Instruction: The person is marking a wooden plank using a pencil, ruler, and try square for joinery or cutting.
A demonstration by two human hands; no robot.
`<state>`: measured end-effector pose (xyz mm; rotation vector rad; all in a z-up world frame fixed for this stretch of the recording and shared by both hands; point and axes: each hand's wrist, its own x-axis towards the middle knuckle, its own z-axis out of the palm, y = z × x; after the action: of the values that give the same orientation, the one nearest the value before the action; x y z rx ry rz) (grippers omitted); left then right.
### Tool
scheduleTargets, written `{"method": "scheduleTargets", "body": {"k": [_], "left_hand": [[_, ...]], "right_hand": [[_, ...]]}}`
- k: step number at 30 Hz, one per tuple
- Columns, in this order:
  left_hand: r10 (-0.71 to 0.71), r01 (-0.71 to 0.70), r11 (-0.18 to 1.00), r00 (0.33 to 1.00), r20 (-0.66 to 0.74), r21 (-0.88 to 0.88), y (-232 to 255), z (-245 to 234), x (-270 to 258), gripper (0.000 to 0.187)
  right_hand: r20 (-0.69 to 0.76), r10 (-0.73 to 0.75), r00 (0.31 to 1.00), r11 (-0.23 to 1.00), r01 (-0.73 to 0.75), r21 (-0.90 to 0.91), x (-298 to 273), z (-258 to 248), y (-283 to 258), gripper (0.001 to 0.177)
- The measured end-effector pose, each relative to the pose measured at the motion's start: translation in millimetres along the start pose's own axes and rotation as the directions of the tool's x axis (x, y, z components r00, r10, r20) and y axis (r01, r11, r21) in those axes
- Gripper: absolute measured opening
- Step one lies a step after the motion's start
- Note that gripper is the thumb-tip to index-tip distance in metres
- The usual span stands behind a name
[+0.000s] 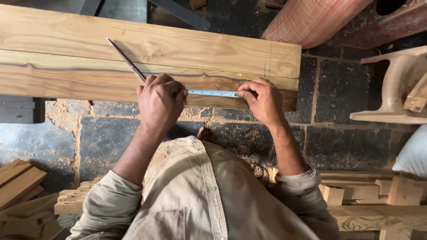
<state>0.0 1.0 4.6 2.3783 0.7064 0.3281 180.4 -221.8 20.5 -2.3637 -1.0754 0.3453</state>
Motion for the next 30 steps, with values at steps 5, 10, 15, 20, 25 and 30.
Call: {"method": "scheduleTargets", "body": {"k": [5,10,15,20,25,30], "left_hand": [[0.022,-0.022,1.000,1.000,-0.004,0.016,-1,2,-2,0.010],[0.098,-0.099,0.995,0.994,-0.053,-0.017,8,6,-7,0.009],[0.099,-0.100,0.995,0.990,-0.097,-0.003,7,13,-11,0.007],[0.088,-0.089,0.996,0.990,-0.107,-0.011,7,13,-11,0.008],[0.092,-0.097,0.995,0.988,-0.124,-0.037,7,13,-11,0.007],[0.086,-0.092,0.995,0.990,-0.115,-0.042,5,12,-9,0.006]], "right_hand": [[-0.003,0.027,1.000,1.000,-0.027,-0.014,0,-1,-5,0.010],[0.015,0.069,0.997,0.998,-0.069,-0.001,-1,1,-3,0.010],[0.005,0.045,0.999,0.999,-0.045,0.010,0,-3,-7,0.010],[0.011,0.053,0.999,0.999,-0.053,0.005,0,-2,-7,0.010],[-0.014,0.004,1.000,1.000,-0.004,0.000,-1,-2,-6,0.010],[0.005,0.042,0.999,0.999,-0.042,-0.014,0,-3,-9,0.009]]}}
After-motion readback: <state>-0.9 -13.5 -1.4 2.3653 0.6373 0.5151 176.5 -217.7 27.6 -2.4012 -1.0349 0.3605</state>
